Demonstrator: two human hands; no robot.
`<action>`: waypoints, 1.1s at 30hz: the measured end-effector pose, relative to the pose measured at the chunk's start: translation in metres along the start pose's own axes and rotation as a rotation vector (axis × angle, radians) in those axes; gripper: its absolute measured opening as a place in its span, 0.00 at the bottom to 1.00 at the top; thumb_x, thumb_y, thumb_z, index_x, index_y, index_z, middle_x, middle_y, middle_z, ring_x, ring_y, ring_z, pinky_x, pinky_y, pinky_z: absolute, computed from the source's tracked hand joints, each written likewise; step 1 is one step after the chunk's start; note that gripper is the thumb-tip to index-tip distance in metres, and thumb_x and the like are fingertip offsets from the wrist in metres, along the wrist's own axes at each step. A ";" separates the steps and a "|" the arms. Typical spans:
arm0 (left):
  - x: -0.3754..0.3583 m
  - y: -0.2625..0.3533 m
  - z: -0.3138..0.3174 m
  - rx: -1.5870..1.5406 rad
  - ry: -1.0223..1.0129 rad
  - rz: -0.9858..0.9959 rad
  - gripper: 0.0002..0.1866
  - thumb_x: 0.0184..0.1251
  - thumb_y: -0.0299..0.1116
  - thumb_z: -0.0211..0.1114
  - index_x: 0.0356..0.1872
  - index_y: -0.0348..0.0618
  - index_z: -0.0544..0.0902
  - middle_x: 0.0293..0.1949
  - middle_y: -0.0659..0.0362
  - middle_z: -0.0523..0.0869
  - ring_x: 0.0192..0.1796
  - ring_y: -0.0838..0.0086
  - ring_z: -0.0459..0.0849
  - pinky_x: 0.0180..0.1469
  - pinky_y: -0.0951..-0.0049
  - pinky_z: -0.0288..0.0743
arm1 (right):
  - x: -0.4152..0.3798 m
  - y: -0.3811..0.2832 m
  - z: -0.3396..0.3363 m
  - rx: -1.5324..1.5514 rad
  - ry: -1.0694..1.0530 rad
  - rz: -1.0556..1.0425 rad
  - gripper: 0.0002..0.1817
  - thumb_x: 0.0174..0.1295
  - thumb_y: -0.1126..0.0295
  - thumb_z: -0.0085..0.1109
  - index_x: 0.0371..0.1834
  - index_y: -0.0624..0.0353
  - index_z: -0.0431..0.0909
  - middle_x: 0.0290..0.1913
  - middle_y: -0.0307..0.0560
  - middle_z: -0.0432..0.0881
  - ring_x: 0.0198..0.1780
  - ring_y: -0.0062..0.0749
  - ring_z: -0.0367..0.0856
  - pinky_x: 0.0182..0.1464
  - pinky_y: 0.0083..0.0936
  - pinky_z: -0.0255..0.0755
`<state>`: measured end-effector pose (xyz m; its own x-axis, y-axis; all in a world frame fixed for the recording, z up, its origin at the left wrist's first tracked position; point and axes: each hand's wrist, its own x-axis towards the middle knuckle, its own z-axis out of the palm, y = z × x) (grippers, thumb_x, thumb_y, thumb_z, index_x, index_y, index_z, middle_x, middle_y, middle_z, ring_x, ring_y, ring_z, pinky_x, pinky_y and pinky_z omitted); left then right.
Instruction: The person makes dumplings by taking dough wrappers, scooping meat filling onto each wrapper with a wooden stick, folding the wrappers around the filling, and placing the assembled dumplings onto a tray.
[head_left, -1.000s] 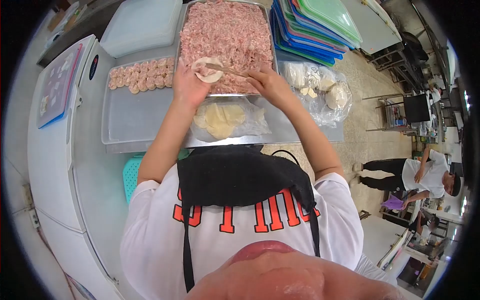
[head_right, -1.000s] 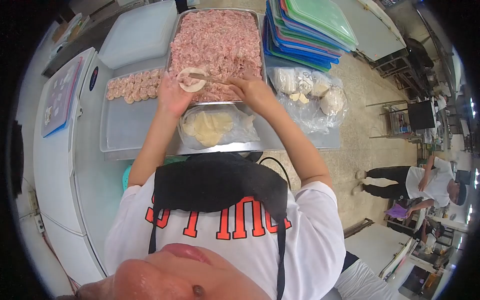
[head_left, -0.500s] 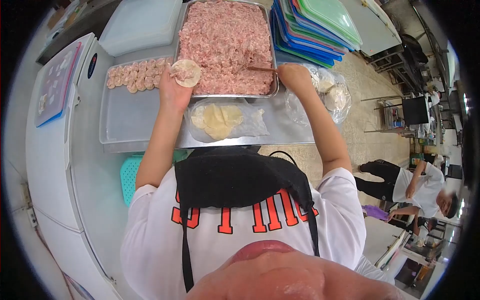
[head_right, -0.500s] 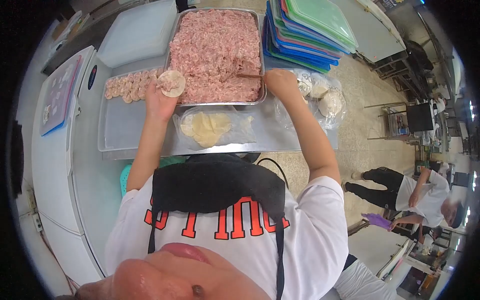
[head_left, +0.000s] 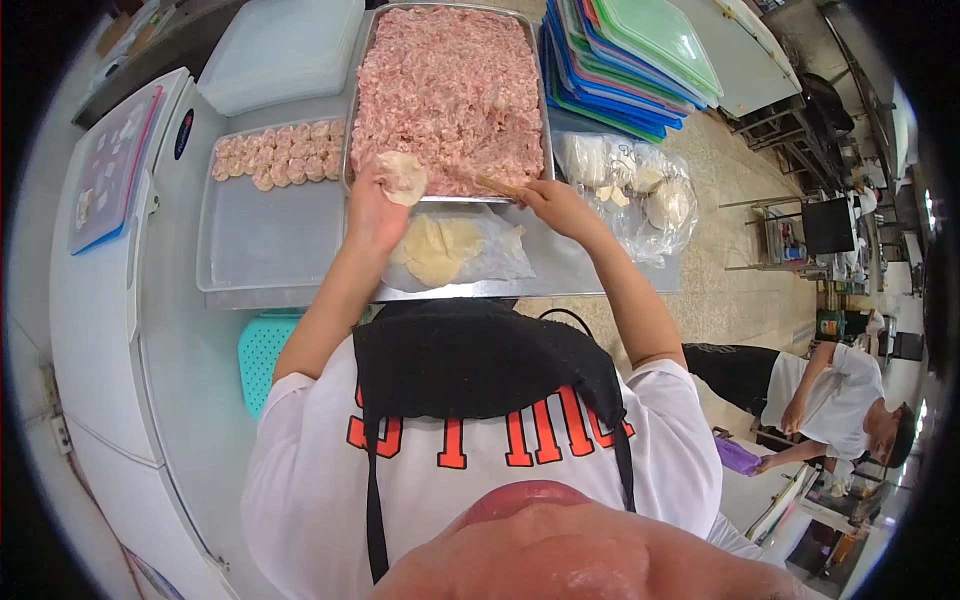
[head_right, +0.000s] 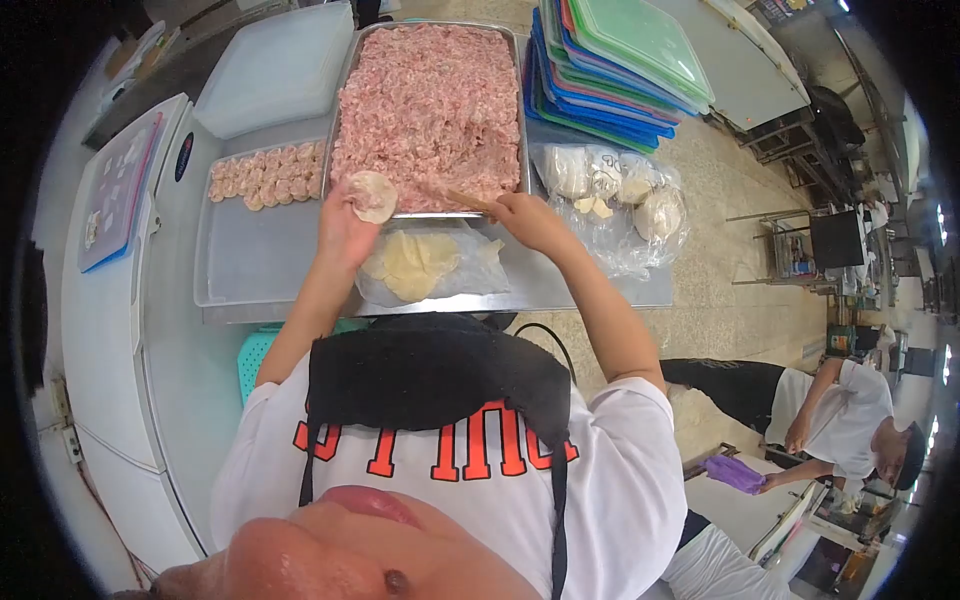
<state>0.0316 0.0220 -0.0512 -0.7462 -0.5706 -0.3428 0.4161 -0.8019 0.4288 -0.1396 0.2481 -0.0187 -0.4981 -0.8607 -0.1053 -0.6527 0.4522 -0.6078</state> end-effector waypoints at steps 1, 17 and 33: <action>0.002 -0.005 0.003 -0.009 0.005 -0.048 0.20 0.76 0.40 0.47 0.57 0.34 0.71 0.55 0.48 0.78 0.59 0.57 0.77 0.65 0.54 0.69 | 0.000 -0.004 -0.004 0.001 0.002 0.001 0.19 0.69 0.57 0.48 0.35 0.61 0.83 0.30 0.57 0.84 0.35 0.51 0.84 0.39 0.41 0.75; 0.018 0.006 0.057 -0.114 -0.139 -0.057 0.31 0.74 0.55 0.45 0.66 0.43 0.68 0.65 0.50 0.72 0.66 0.53 0.70 0.69 0.47 0.60 | -0.007 -0.078 -0.036 -0.273 0.334 -0.314 0.12 0.63 0.62 0.57 0.48 0.49 0.81 0.38 0.50 0.83 0.40 0.48 0.82 0.40 0.43 0.76; 0.028 0.020 0.059 -0.024 -0.291 -0.102 0.27 0.67 0.45 0.62 0.60 0.37 0.69 0.58 0.46 0.74 0.58 0.55 0.75 0.64 0.51 0.69 | 0.004 -0.067 -0.052 -0.080 0.275 -0.353 0.16 0.70 0.64 0.51 0.57 0.57 0.77 0.46 0.54 0.83 0.45 0.53 0.81 0.48 0.39 0.75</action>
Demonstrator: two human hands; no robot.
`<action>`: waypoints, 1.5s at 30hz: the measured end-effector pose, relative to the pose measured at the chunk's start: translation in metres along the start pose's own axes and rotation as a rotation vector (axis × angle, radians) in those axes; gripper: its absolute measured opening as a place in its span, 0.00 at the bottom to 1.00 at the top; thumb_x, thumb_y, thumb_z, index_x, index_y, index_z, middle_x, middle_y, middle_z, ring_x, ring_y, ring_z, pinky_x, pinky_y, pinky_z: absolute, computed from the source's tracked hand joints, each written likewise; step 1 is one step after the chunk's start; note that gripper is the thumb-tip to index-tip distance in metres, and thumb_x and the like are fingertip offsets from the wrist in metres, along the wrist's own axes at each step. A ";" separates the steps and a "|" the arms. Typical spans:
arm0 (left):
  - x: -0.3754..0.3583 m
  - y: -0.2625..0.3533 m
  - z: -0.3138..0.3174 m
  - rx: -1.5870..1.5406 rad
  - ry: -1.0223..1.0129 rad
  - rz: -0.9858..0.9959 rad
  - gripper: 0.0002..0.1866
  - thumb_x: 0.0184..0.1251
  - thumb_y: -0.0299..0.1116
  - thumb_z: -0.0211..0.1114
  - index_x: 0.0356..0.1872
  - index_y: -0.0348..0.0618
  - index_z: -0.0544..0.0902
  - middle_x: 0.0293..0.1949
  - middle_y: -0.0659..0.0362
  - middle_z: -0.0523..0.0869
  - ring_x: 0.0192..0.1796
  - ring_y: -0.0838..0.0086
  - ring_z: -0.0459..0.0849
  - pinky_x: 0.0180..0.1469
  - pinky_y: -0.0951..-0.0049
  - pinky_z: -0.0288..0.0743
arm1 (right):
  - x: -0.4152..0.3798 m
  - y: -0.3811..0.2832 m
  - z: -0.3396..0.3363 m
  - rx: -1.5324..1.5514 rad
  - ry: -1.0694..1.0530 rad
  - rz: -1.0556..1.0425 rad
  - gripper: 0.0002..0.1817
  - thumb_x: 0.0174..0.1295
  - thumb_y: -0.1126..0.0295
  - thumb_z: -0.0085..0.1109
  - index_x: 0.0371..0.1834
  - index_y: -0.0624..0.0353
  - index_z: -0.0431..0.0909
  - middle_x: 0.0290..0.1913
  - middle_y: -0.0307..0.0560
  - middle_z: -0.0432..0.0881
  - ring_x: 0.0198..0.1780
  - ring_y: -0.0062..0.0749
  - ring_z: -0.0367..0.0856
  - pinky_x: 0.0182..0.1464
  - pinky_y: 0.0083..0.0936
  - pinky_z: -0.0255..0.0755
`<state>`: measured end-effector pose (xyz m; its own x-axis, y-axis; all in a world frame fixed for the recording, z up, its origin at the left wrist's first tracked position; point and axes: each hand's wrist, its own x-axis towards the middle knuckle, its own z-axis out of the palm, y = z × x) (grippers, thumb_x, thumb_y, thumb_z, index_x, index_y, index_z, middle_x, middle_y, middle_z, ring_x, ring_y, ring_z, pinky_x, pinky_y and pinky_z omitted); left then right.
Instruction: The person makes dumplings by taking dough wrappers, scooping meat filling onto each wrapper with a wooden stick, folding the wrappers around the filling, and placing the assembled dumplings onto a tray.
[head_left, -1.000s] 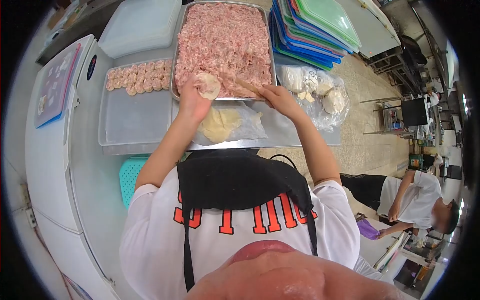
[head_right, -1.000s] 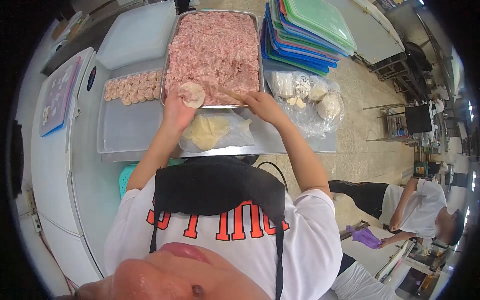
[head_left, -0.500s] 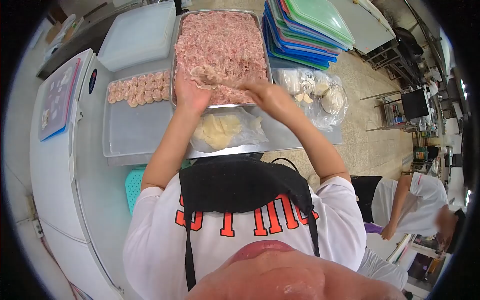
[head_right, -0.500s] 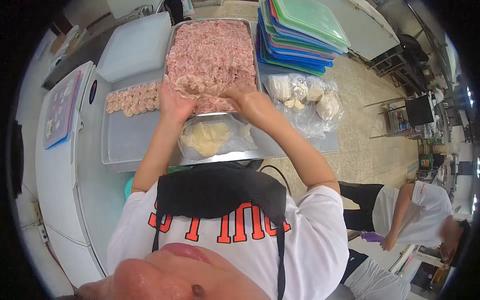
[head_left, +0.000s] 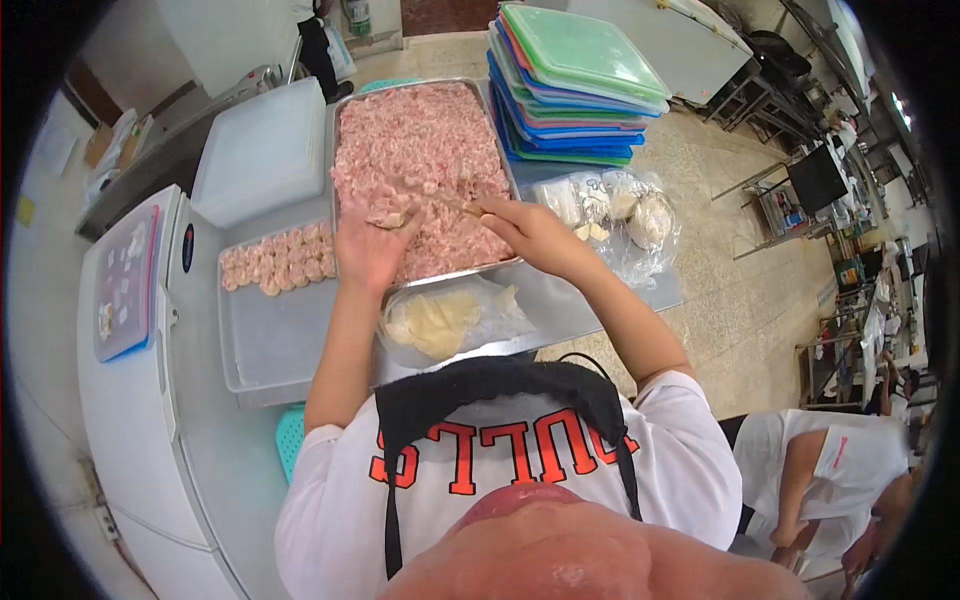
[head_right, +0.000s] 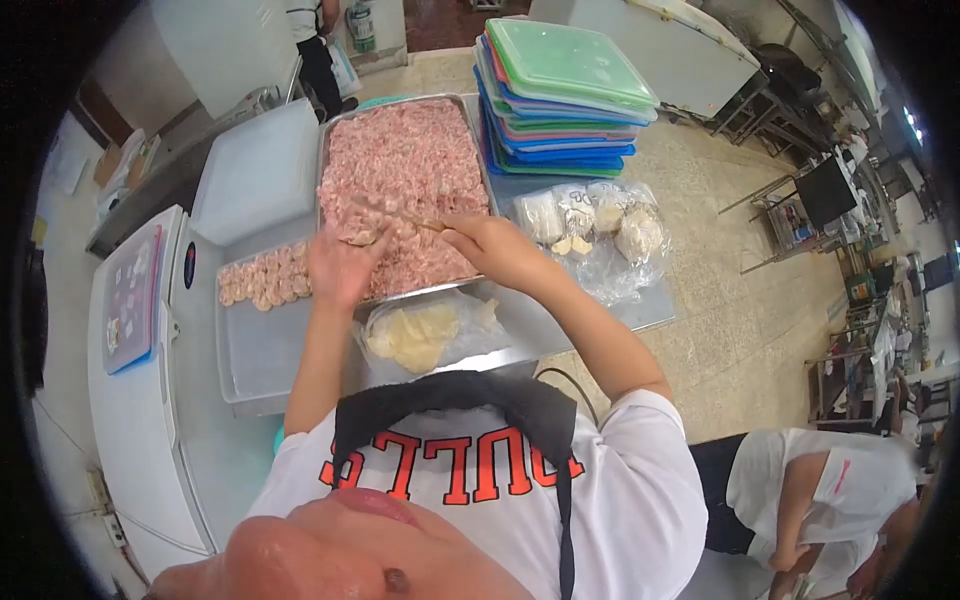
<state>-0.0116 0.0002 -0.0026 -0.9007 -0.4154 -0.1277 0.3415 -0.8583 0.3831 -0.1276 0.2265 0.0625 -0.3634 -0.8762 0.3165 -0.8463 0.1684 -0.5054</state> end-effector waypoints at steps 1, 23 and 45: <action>-0.003 0.001 0.004 0.120 -0.195 -0.034 0.27 0.68 0.38 0.62 0.64 0.39 0.66 0.58 0.48 0.75 0.57 0.57 0.76 0.63 0.53 0.71 | 0.000 -0.006 -0.011 0.090 -0.046 0.168 0.16 0.70 0.62 0.51 0.55 0.57 0.78 0.45 0.56 0.83 0.45 0.55 0.81 0.48 0.40 0.74; 0.043 0.002 -0.018 1.487 -0.036 -0.165 0.27 0.49 0.38 0.77 0.48 0.34 0.80 0.39 0.57 0.85 0.42 0.75 0.82 0.46 0.70 0.76 | -0.002 0.021 0.014 -0.221 0.021 0.062 0.10 0.66 0.61 0.53 0.43 0.48 0.82 0.33 0.47 0.82 0.36 0.47 0.84 0.38 0.41 0.77; 0.017 -0.013 -0.029 1.517 -0.191 -0.014 0.16 0.52 0.35 0.72 0.41 0.36 0.83 0.33 0.58 0.86 0.34 0.77 0.80 0.39 0.72 0.75 | -0.023 0.003 0.011 -0.170 -0.015 0.119 0.12 0.64 0.63 0.57 0.49 0.51 0.80 0.42 0.50 0.84 0.42 0.52 0.82 0.42 0.42 0.76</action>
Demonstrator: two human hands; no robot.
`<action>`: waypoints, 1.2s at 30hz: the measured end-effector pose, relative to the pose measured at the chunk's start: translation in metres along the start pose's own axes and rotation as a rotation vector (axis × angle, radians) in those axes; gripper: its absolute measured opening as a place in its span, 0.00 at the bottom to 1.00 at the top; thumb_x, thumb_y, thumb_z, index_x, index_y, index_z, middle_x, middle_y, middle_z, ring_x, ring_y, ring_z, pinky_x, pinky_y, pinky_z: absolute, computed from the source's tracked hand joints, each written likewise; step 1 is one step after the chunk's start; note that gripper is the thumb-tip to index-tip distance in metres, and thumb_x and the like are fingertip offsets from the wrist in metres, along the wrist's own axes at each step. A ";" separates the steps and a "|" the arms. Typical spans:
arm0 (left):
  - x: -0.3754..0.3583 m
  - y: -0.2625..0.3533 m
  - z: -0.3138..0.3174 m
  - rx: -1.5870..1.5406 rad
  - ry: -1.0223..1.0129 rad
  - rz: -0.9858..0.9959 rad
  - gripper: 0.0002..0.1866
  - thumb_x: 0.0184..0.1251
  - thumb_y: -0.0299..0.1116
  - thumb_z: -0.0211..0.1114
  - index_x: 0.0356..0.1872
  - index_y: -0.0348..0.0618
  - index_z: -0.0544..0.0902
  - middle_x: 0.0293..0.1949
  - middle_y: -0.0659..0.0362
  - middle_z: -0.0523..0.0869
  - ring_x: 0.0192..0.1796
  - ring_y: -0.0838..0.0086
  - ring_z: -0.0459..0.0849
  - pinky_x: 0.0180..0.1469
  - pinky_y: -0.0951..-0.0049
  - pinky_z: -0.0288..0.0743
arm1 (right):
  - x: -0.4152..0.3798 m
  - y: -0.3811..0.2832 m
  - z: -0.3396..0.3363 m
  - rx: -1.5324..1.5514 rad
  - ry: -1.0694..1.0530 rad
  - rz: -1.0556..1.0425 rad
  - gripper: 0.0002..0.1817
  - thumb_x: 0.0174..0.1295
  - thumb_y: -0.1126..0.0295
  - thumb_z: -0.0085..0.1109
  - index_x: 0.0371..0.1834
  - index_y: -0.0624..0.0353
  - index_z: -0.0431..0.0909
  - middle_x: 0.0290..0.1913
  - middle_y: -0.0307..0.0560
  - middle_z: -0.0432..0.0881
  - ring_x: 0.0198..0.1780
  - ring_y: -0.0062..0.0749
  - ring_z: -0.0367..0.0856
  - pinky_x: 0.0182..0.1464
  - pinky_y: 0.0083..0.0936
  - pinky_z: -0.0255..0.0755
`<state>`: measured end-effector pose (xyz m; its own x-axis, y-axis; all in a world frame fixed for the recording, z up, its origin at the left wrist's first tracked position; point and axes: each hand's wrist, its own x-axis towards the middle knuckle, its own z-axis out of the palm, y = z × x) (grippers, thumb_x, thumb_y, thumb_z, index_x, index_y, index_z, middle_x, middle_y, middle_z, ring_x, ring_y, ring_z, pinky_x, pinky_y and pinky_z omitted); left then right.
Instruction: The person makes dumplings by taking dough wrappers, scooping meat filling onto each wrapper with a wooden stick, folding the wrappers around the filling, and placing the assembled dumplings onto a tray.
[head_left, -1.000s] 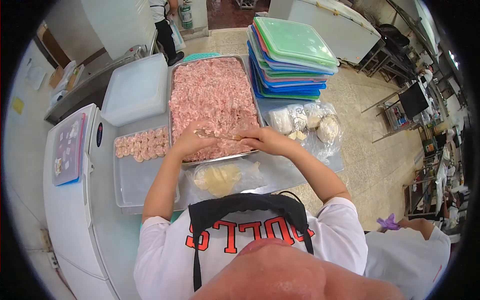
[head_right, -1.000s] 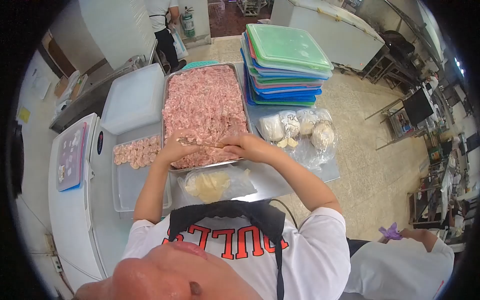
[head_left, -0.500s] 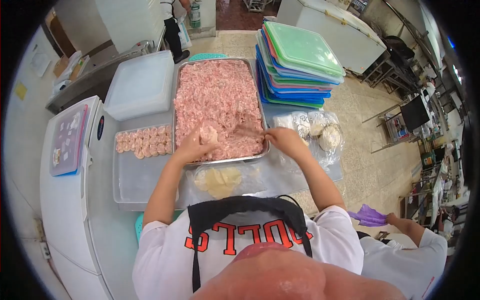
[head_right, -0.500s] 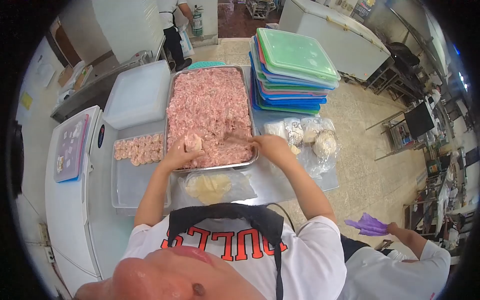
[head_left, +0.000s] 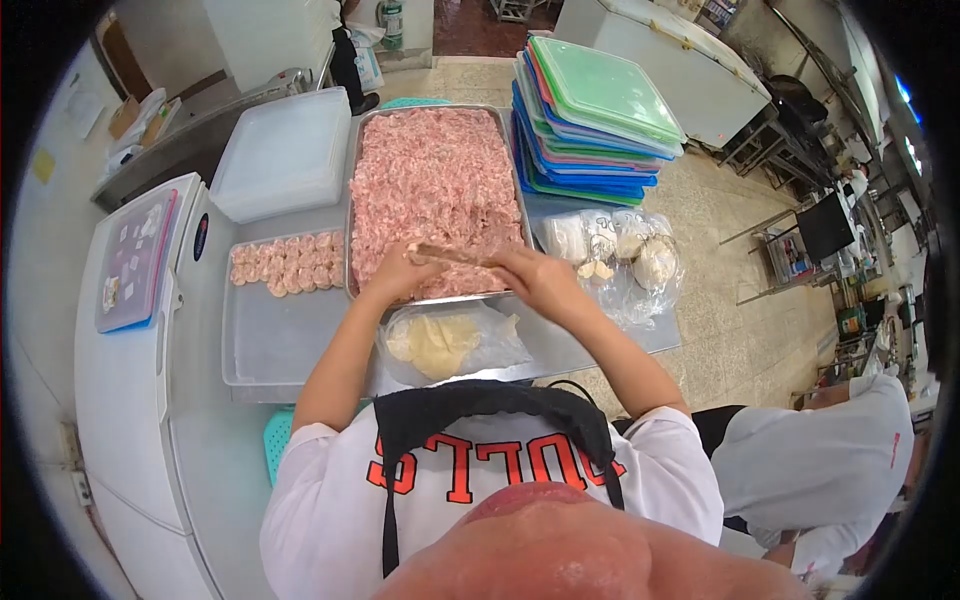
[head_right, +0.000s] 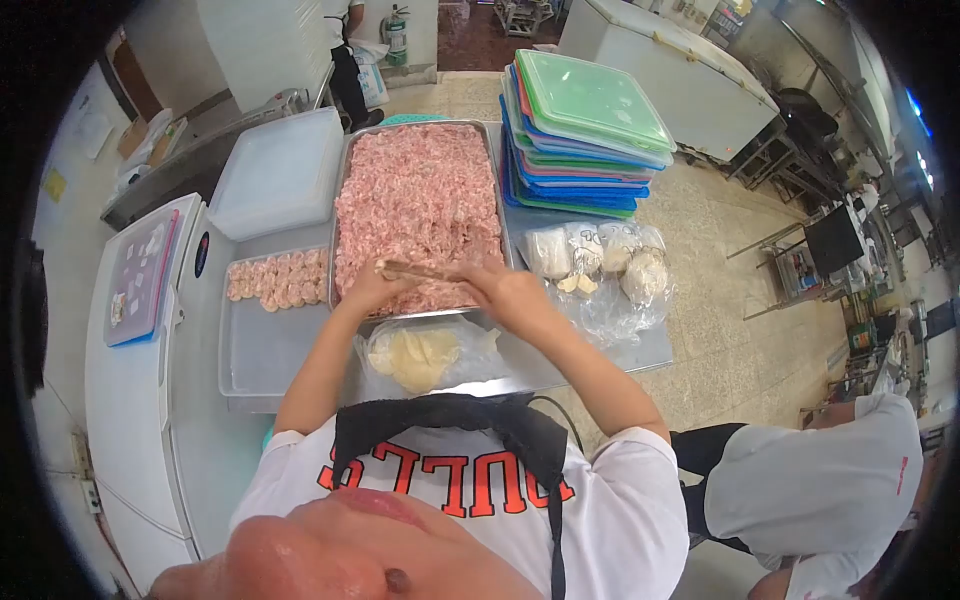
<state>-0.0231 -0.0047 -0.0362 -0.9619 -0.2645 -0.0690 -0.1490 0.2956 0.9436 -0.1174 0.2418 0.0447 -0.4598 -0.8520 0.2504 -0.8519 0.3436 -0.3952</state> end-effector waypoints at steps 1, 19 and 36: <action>-0.002 0.002 0.000 -0.004 0.005 -0.004 0.16 0.52 0.35 0.72 0.41 0.36 0.83 0.33 0.58 0.86 0.34 0.77 0.80 0.39 0.72 0.75 | -0.001 0.006 0.009 0.001 -0.007 -0.004 0.12 0.64 0.63 0.57 0.49 0.51 0.80 0.42 0.50 0.84 0.42 0.52 0.82 0.42 0.42 0.76; -0.033 0.049 -0.027 0.190 0.022 0.242 0.20 0.51 0.40 0.76 0.42 0.40 0.83 0.35 0.56 0.85 0.39 0.72 0.82 0.45 0.71 0.75 | 0.009 0.002 -0.011 0.345 -0.275 0.105 0.18 0.67 0.61 0.57 0.54 0.61 0.79 0.44 0.55 0.85 0.44 0.39 0.84 0.47 0.30 0.74; -0.033 0.008 -0.022 0.117 0.116 0.234 0.32 0.50 0.43 0.77 0.55 0.39 0.78 0.51 0.55 0.83 0.54 0.71 0.79 0.58 0.70 0.70 | -0.009 0.037 -0.012 -0.032 -0.121 0.271 0.15 0.66 0.60 0.55 0.51 0.50 0.83 0.39 0.52 0.85 0.43 0.48 0.83 0.43 0.36 0.75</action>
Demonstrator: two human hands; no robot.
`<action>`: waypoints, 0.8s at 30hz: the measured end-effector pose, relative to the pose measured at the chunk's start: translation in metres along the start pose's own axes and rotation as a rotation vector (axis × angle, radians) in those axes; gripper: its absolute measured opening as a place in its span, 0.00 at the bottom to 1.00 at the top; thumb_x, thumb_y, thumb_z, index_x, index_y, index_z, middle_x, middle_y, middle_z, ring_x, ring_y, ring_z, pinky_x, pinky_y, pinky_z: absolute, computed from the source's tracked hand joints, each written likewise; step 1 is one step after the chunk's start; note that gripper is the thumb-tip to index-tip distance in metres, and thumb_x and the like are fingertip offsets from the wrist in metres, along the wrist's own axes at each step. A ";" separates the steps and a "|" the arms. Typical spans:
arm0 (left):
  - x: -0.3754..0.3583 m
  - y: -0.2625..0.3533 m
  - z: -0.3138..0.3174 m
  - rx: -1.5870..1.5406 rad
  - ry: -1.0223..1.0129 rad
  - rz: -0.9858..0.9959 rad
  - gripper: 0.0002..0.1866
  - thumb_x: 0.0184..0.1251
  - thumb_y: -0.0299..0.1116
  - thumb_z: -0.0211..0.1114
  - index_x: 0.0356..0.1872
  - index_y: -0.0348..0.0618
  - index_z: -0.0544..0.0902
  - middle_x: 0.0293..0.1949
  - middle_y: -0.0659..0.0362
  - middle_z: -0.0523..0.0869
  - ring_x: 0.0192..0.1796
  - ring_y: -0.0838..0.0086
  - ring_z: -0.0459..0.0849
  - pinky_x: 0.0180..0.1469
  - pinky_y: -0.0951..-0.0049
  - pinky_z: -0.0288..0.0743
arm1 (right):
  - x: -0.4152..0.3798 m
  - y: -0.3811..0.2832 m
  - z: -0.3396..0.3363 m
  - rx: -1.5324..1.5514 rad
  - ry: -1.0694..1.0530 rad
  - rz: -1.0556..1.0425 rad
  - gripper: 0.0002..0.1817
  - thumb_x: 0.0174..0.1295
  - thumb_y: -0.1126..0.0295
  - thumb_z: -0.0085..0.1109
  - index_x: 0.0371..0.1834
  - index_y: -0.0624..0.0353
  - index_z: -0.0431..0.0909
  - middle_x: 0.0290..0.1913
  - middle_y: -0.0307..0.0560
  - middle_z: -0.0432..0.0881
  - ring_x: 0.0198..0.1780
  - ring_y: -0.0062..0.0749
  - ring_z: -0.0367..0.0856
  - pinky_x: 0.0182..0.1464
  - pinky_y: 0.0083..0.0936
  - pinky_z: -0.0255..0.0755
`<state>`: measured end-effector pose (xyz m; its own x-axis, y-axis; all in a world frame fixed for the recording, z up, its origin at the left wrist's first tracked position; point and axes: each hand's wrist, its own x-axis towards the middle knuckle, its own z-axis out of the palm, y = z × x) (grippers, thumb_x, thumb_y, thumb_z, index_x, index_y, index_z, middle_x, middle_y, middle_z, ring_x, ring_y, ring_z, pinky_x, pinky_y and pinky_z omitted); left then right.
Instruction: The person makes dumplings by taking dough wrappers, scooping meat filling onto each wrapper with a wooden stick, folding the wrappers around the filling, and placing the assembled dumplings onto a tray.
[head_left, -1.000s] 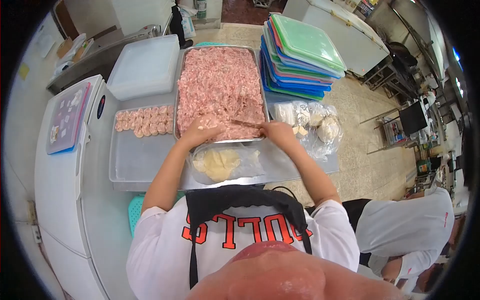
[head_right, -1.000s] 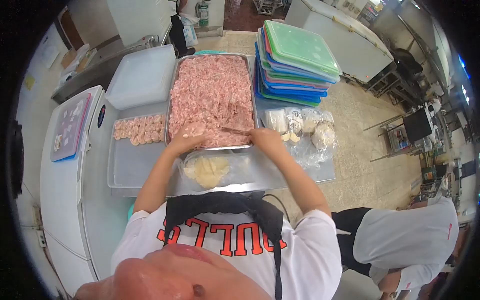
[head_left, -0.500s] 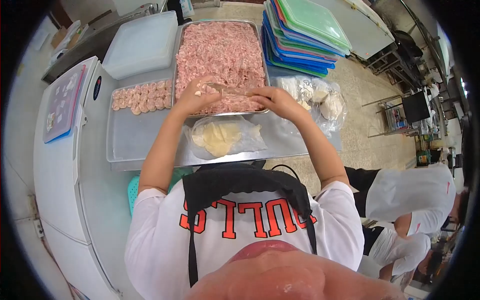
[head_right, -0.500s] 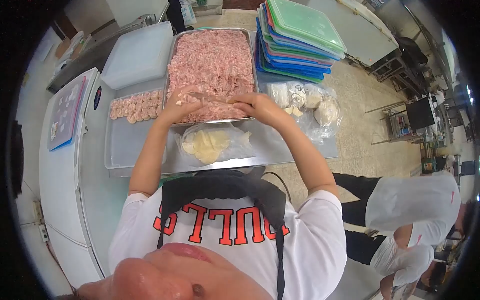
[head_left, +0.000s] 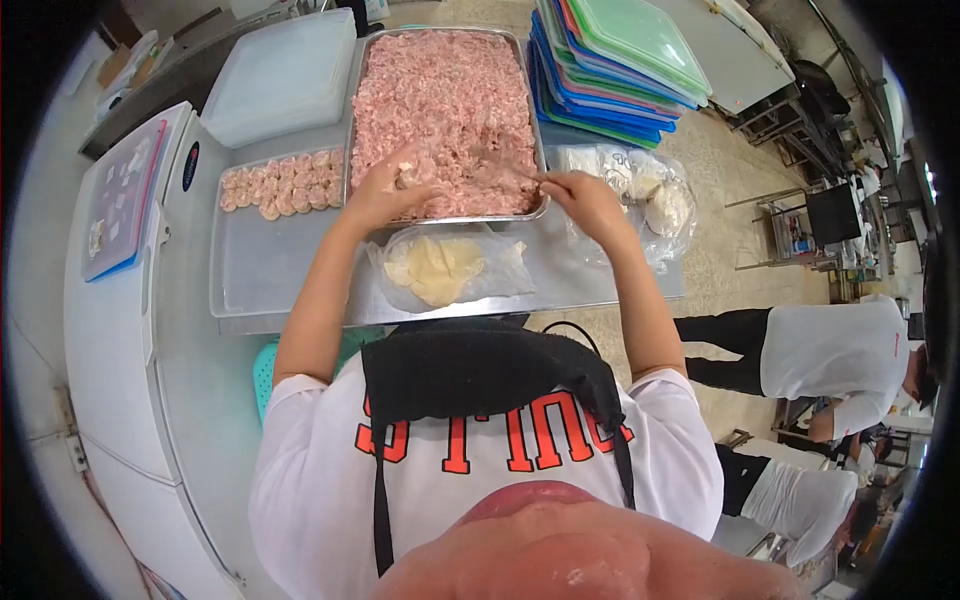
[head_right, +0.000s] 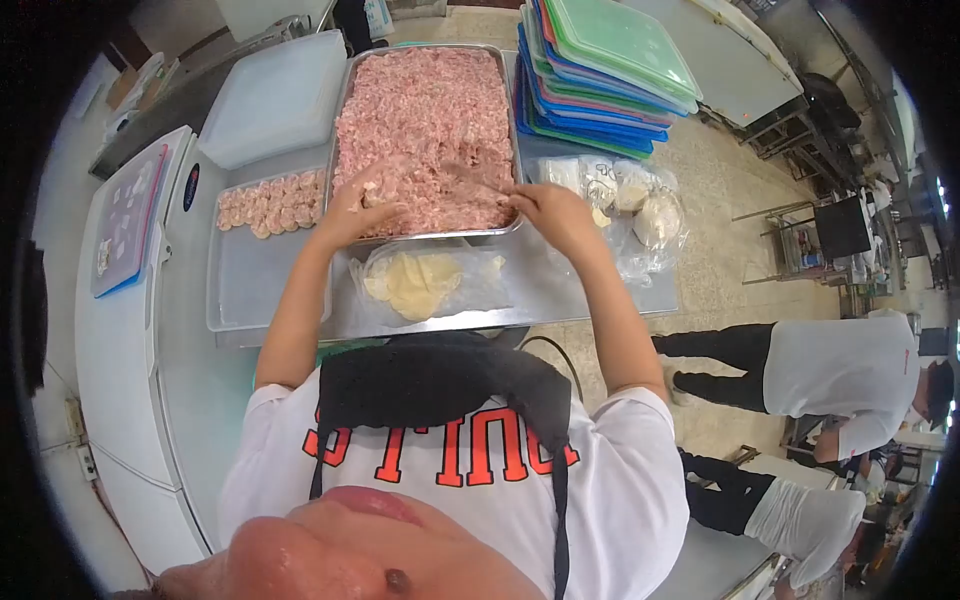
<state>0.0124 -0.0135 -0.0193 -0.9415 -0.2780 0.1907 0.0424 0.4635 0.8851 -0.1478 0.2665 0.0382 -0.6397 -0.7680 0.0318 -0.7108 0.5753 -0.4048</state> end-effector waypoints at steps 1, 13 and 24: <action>0.002 0.001 -0.001 0.074 0.110 0.086 0.31 0.50 0.42 0.78 0.53 0.38 0.79 0.49 0.54 0.83 0.53 0.71 0.80 0.58 0.70 0.71 | 0.000 -0.005 -0.006 -0.004 -0.001 -0.004 0.15 0.66 0.60 0.55 0.51 0.50 0.83 0.39 0.52 0.85 0.43 0.48 0.83 0.43 0.36 0.75; 0.020 -0.014 0.004 0.002 -0.006 -0.115 0.38 0.46 0.44 0.79 0.59 0.34 0.76 0.61 0.46 0.77 0.64 0.59 0.75 0.66 0.66 0.66 | 0.017 -0.027 -0.022 0.080 -0.161 -0.187 0.16 0.66 0.61 0.58 0.52 0.56 0.81 0.37 0.52 0.82 0.43 0.46 0.80 0.47 0.35 0.73; 0.019 0.019 0.000 -0.424 -0.203 -0.284 0.50 0.50 0.35 0.78 0.73 0.38 0.59 0.62 0.48 0.75 0.68 0.65 0.70 0.69 0.67 0.61 | 0.035 -0.026 0.046 0.147 0.231 -0.234 0.15 0.68 0.64 0.53 0.54 0.58 0.79 0.44 0.54 0.81 0.44 0.51 0.80 0.46 0.35 0.74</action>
<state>-0.0051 -0.0096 0.0013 -0.9794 -0.1558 -0.1287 -0.1307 0.0028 0.9914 -0.1385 0.2116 0.0077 -0.5261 -0.7804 0.3378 -0.8067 0.3324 -0.4886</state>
